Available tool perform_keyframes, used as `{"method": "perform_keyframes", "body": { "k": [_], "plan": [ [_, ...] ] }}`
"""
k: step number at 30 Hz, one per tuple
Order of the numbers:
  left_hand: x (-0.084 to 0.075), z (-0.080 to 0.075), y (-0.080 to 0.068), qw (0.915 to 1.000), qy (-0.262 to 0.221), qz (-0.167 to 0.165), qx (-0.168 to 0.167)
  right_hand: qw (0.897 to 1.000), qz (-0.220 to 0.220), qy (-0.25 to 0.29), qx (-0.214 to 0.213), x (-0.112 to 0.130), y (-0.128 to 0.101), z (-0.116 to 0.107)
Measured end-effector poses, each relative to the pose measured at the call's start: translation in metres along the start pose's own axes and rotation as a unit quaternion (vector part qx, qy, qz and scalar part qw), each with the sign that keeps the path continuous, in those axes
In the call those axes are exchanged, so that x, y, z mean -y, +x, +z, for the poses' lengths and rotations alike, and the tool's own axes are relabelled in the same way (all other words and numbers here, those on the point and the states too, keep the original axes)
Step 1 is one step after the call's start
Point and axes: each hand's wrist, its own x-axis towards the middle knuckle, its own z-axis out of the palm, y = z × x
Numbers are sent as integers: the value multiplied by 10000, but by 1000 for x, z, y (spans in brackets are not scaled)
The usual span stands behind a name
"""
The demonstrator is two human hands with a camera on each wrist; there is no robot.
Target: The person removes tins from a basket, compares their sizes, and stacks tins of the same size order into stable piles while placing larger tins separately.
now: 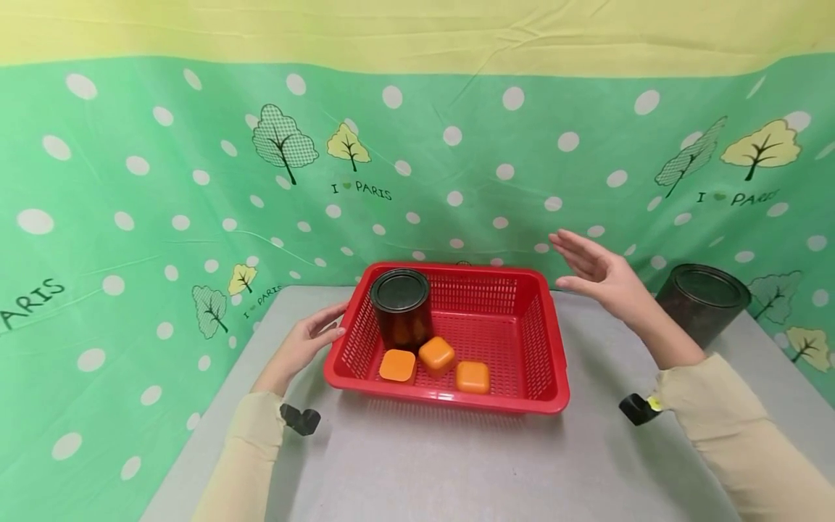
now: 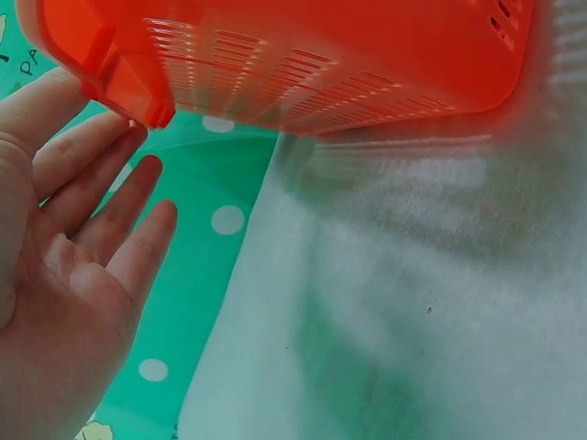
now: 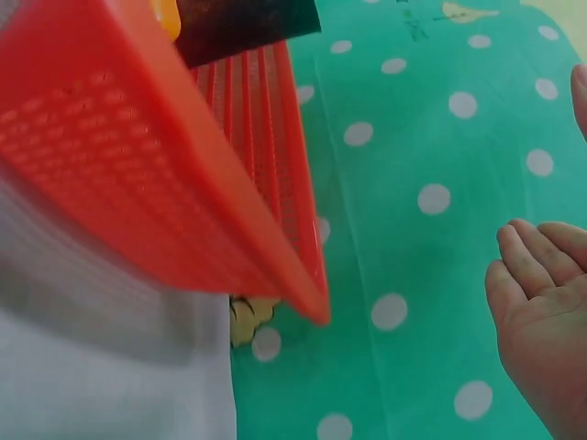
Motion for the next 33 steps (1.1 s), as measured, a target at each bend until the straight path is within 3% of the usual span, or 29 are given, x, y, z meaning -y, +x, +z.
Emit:
{"method": "perform_keyframes", "body": {
  "k": [10, 18, 33],
  "plan": [
    [1, 0, -2, 9999, -2, 143, -20, 9994, 228, 143, 207, 5, 26, 29],
    [1, 1, -1, 9999, -12, 140, -26, 9970, 350, 553, 406, 7, 44, 49],
    [2, 2, 1, 9998, -92, 193, -25, 9876, 273, 1221, 951, -1, 75, 92]
  ]
}}
